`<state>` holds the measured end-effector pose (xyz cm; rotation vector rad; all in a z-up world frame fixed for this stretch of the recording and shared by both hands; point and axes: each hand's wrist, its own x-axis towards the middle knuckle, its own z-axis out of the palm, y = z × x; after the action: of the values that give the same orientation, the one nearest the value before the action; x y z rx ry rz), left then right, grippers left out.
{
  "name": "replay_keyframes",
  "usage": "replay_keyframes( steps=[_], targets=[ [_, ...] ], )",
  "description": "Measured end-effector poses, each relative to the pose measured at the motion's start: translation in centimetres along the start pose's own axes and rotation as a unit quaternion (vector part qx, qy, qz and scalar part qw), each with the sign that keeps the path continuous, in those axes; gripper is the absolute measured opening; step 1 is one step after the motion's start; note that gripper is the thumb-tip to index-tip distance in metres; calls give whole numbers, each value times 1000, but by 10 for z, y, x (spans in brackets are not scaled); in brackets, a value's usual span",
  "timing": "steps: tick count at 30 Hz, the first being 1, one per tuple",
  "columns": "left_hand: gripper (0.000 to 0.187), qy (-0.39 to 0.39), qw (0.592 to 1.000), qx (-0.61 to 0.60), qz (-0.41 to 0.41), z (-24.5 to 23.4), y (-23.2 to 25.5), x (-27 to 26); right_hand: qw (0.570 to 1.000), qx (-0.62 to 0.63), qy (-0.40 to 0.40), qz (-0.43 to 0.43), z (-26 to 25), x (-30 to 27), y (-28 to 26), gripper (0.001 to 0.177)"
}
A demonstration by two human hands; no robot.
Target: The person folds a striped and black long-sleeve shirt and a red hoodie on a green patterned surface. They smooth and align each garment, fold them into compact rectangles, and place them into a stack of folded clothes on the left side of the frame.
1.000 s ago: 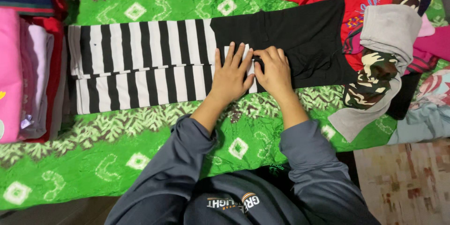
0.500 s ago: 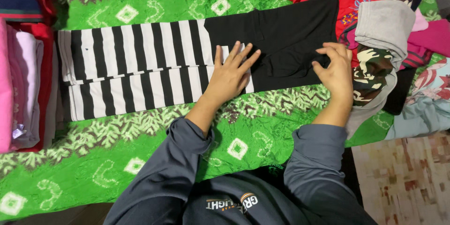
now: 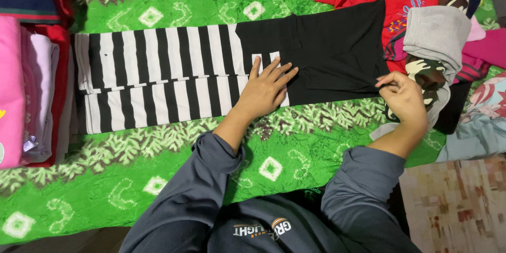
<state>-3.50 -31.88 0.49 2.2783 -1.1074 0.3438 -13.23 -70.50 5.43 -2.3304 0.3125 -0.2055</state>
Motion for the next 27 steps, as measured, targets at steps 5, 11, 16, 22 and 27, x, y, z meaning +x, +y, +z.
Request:
replay_keyframes(
  steps=[5,11,16,22,27],
  targets=[
    [60,8,1000,0,-5,-1,0,1,976,97,-4,-194,4,29,-35,24],
    [61,14,1000,-12,-3,1,-2,0,945,326,26,6,15,139,-9,23],
    [67,14,1000,-22,-7,-4,0,2,998,8,59,-14,43,170,20,27],
    [59,17,1000,-13,-8,-1,0,-1,969,-151,139,-138,59,125,10,35],
    [50,16,1000,-24,-9,3,-4,-1,950,-220,151,-163,46,109,-13,36]
  ],
)
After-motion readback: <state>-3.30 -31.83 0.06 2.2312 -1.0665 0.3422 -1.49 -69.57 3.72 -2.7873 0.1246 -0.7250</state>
